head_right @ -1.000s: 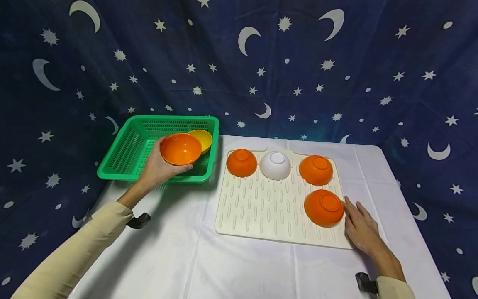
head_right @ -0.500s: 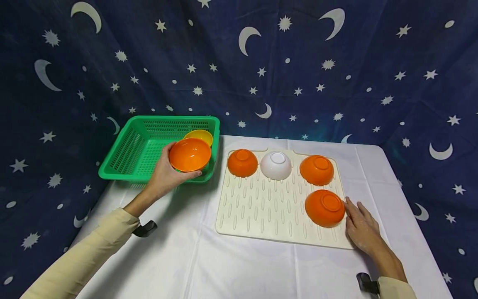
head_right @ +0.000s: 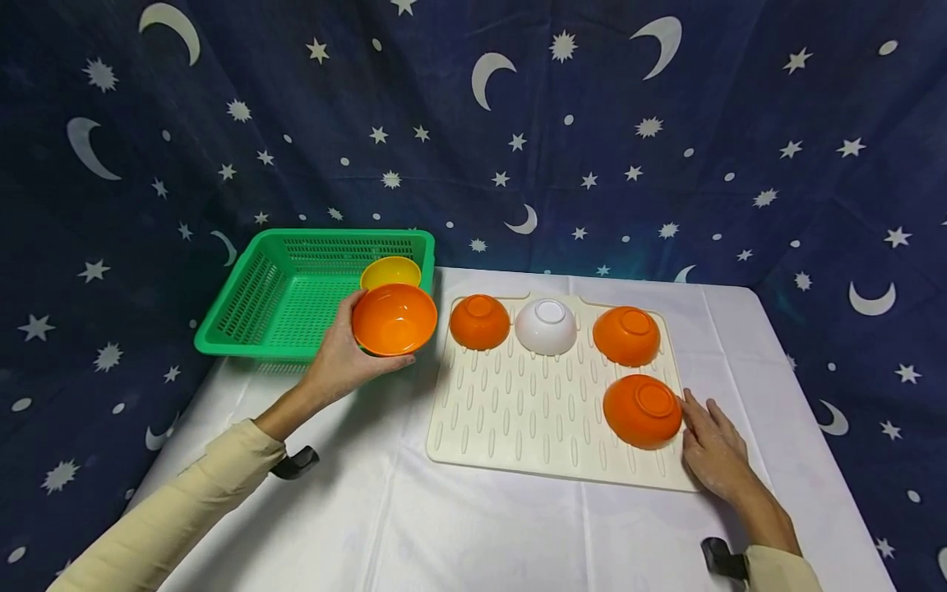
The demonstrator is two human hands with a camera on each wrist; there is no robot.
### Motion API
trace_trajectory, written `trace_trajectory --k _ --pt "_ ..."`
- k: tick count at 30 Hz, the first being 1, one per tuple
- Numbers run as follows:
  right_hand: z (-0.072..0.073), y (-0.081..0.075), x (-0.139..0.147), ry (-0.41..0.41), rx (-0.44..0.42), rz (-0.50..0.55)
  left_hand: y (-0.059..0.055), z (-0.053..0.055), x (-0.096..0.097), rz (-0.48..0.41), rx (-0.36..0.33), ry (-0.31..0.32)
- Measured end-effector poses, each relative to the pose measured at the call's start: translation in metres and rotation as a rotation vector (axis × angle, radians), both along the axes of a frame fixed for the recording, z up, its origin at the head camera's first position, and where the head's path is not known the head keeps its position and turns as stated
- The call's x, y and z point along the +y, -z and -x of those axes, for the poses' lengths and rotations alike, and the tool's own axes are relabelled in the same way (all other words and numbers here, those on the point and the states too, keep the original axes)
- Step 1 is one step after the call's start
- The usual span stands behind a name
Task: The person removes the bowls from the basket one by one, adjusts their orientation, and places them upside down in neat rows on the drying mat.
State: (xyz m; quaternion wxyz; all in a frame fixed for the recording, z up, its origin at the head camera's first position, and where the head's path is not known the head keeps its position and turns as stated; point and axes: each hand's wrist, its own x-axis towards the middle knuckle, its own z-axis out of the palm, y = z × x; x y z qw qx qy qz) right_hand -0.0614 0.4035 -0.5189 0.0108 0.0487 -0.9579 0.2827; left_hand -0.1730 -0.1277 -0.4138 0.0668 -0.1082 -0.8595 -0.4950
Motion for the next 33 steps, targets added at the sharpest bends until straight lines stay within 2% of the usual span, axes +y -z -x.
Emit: trace_trajectory --k 4,9,23,33 --pt "0.001 -0.001 -0.001 0.006 0.000 -0.001 0.001 -0.004 0.005 -0.032 -0.015 0.030" --pt "0.002 -0.001 -0.003 0.022 -0.012 -0.004 0.003 -0.009 0.011 -0.031 -0.042 0.052" --pt "-0.001 0.000 -0.003 0.027 0.014 0.000 0.008 -0.019 0.031 -0.090 -0.045 0.129" --pt "0.001 -0.005 -0.003 0.051 0.001 0.040 0.012 -0.031 0.047 -0.140 -0.069 0.166"
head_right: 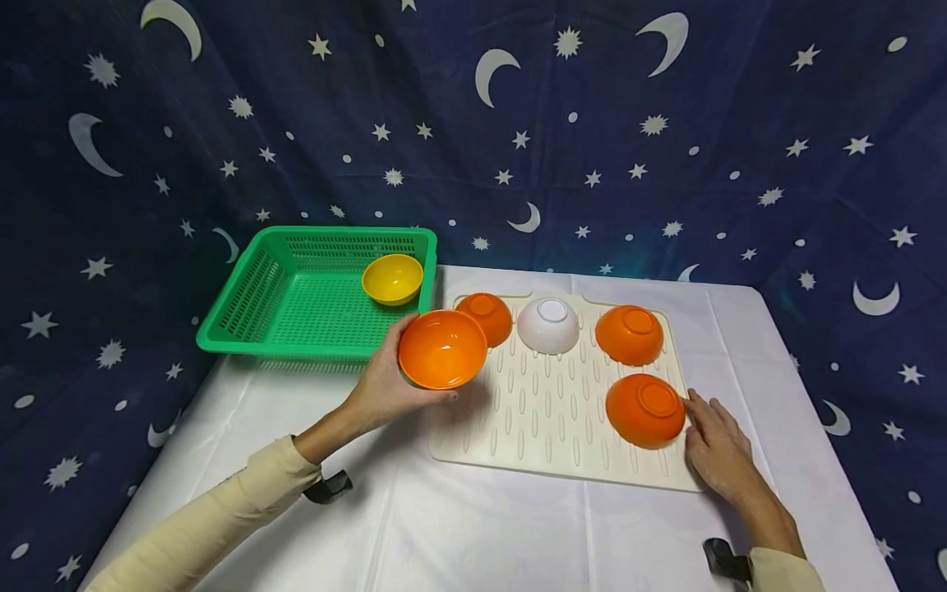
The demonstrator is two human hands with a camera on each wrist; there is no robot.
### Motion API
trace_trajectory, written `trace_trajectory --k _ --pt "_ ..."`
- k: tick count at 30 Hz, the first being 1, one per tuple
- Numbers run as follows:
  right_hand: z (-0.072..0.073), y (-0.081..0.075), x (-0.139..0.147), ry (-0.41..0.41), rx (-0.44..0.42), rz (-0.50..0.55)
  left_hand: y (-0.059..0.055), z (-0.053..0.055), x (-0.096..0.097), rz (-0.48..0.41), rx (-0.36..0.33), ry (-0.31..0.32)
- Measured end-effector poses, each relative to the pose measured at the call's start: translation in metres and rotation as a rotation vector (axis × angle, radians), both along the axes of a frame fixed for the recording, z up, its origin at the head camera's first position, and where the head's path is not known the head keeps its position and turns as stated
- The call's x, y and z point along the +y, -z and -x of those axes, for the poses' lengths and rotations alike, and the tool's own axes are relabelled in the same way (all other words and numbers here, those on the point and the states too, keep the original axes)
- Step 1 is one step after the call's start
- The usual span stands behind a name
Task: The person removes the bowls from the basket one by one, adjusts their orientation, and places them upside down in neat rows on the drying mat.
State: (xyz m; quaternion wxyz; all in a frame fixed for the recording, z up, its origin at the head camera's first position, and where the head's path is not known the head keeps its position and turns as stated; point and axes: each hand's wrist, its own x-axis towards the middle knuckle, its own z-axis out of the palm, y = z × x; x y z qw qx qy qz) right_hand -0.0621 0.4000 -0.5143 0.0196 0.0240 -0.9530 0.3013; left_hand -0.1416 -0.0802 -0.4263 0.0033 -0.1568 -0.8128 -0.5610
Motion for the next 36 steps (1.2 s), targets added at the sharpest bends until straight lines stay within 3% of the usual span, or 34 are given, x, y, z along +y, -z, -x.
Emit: trace_trajectory --k 3,6,11,18,24,27,29,33,36 --pt "0.001 -0.004 -0.001 0.037 0.005 0.042 0.004 -0.002 0.002 -0.002 -0.024 0.024" --pt "0.001 -0.012 -0.005 0.131 0.023 0.076 0.007 -0.005 0.004 0.000 -0.039 0.059" --pt "0.001 -0.032 -0.027 0.233 0.171 0.135 0.014 -0.009 0.008 0.020 -0.051 0.097" --pt "0.005 -0.058 -0.076 0.122 0.406 0.240 0.025 -0.011 0.018 -0.005 -0.047 0.132" --pt "0.005 -0.062 -0.120 -0.103 0.495 0.295 0.031 -0.015 0.027 -0.016 -0.052 0.180" --pt "0.001 -0.060 -0.141 -0.162 0.403 0.358 0.034 -0.016 0.031 -0.025 -0.062 0.224" --pt "-0.003 -0.058 -0.154 -0.175 0.263 0.442 0.035 -0.017 0.033 -0.016 -0.067 0.251" --pt "-0.006 -0.056 -0.176 -0.181 -0.013 0.713 0.038 -0.020 0.037 0.012 -0.074 0.278" --pt "-0.005 -0.053 -0.186 -0.136 -0.175 0.856 0.040 -0.022 0.039 0.023 -0.069 0.298"
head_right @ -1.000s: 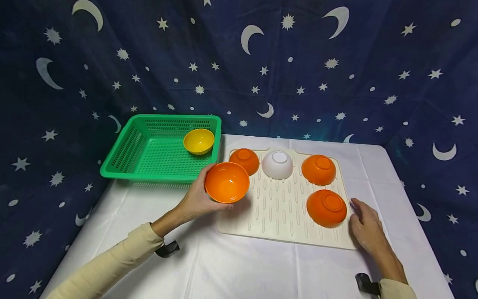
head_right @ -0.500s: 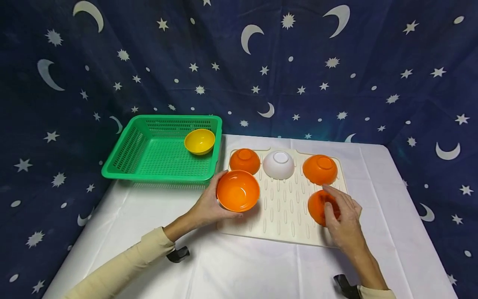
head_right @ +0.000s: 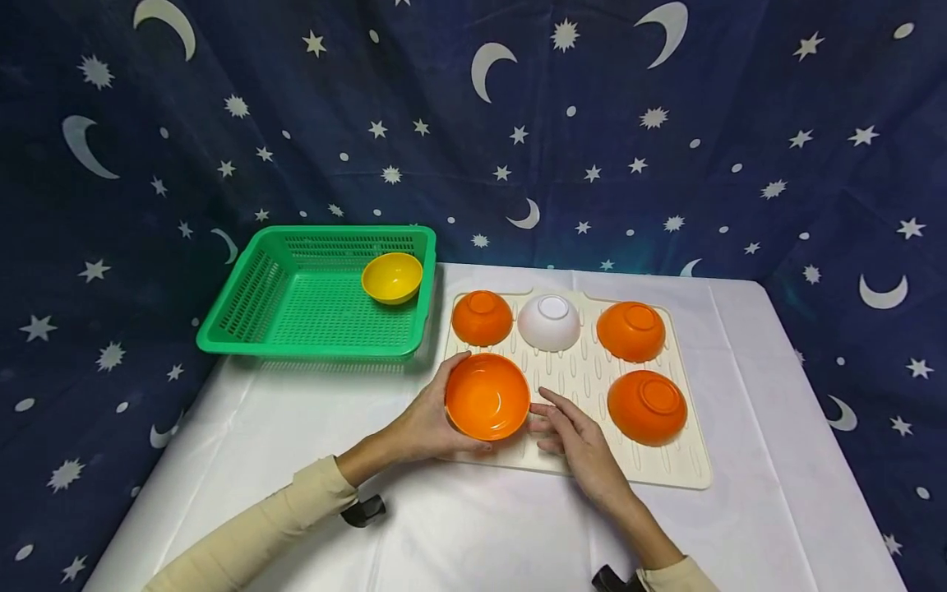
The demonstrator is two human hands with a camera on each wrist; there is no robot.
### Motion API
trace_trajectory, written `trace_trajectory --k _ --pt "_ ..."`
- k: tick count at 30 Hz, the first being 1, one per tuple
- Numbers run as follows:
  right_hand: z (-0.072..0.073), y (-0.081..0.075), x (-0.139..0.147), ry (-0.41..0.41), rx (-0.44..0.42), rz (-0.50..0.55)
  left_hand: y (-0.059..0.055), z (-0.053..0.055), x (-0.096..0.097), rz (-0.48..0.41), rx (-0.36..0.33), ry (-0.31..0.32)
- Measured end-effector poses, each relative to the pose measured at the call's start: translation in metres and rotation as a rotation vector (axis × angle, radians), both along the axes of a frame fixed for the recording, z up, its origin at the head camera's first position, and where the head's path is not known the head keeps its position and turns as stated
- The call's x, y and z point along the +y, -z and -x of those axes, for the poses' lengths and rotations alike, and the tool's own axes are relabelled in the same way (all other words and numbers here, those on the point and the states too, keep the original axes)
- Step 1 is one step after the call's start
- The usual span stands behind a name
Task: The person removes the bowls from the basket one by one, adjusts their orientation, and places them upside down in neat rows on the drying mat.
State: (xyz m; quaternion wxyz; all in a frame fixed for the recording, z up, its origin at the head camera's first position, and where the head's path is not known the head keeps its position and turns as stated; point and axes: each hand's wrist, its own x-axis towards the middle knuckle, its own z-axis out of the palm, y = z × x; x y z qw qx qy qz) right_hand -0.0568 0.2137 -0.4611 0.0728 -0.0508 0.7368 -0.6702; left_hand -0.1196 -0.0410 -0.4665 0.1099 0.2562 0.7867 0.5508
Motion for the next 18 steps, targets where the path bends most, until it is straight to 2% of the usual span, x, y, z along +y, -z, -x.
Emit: trace_trajectory --k 3,7,13,18 --pt "0.002 0.001 -0.007 0.008 -0.133 0.069 0.001 -0.001 0.001 -0.004 0.008 0.015" --pt "0.004 0.000 -0.013 -0.004 -0.236 0.111 0.004 -0.002 0.001 -0.019 0.003 0.026" --pt "0.008 -0.003 -0.019 0.004 -0.279 0.139 0.008 -0.003 0.002 -0.025 0.005 0.039" --pt "0.010 -0.003 -0.023 0.011 -0.244 0.067 0.010 -0.005 0.003 0.058 0.041 0.076"
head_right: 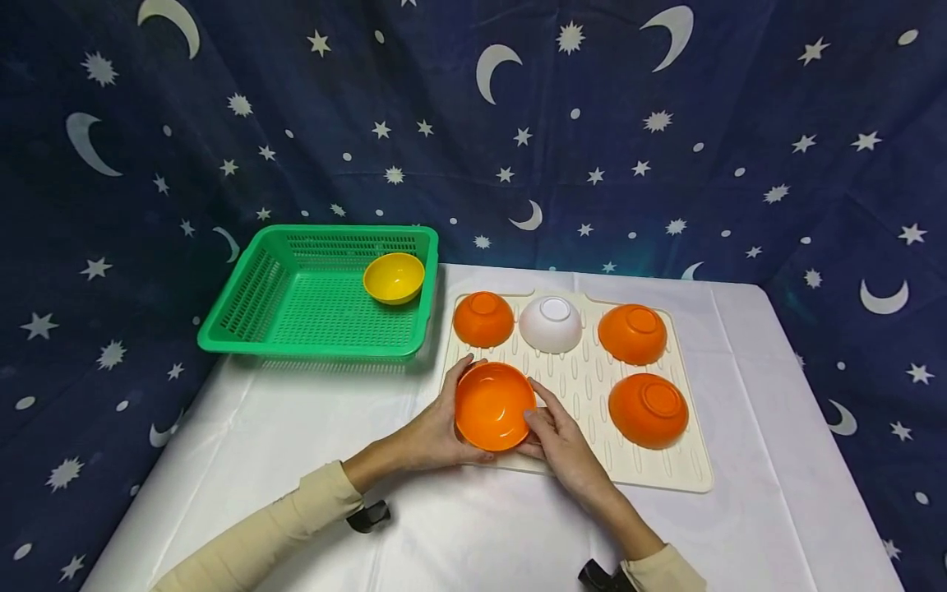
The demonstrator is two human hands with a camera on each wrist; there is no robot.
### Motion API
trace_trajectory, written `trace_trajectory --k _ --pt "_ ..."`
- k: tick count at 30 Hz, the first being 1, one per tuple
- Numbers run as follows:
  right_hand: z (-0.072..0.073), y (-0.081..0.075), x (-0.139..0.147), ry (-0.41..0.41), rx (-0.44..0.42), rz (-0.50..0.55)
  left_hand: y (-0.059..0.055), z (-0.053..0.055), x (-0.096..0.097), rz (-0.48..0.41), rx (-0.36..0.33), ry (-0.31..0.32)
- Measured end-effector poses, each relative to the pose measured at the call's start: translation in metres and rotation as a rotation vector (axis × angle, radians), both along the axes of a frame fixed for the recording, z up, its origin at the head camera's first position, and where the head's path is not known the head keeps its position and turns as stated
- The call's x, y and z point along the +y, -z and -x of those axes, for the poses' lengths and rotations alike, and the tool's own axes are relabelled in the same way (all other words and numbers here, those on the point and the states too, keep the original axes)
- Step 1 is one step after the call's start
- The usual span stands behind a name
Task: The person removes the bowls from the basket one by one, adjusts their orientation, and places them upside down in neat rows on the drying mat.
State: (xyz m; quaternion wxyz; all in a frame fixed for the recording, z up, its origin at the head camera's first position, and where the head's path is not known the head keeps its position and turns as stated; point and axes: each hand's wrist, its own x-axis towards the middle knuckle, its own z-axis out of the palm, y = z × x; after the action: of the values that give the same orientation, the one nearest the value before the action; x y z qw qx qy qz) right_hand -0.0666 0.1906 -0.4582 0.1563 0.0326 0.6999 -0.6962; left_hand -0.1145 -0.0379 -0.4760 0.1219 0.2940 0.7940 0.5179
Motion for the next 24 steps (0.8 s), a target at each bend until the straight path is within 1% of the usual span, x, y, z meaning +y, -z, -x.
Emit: trace_trajectory --k 2,4,9,12,15,18,20,22,24 --pt "0.0000 -0.0001 -0.0007 -0.001 0.018 -0.035 0.0003 -0.0013 0.0001 0.028 -0.003 0.017" --pt "-0.0001 0.0002 -0.0009 -0.001 0.030 -0.044 -0.0002 -0.0021 -0.0004 0.040 -0.030 0.026" --pt "0.0002 0.0033 -0.0023 -0.010 0.084 -0.062 -0.0038 -0.0031 -0.0017 0.013 -0.179 0.017" --pt "0.0008 0.0050 -0.0026 0.000 0.129 -0.105 -0.0060 -0.0030 -0.0016 -0.007 -0.245 0.018" --pt "0.0014 0.0059 -0.0031 0.009 0.165 -0.139 -0.0082 -0.0031 -0.0026 -0.050 -0.307 0.003" --pt "0.0016 0.0062 -0.0035 0.012 0.192 -0.134 -0.0088 -0.0026 -0.0025 -0.124 -0.391 -0.020" --pt "0.0020 0.0065 -0.0040 0.013 0.205 -0.123 -0.0088 -0.0019 -0.0013 -0.167 -0.434 -0.045" --pt "0.0023 0.0069 -0.0046 0.018 0.218 -0.116 -0.0081 -0.0013 0.0001 -0.228 -0.487 -0.071" --pt "0.0026 0.0073 -0.0056 0.022 0.230 -0.115 -0.0074 -0.0010 0.0014 -0.273 -0.511 -0.100"
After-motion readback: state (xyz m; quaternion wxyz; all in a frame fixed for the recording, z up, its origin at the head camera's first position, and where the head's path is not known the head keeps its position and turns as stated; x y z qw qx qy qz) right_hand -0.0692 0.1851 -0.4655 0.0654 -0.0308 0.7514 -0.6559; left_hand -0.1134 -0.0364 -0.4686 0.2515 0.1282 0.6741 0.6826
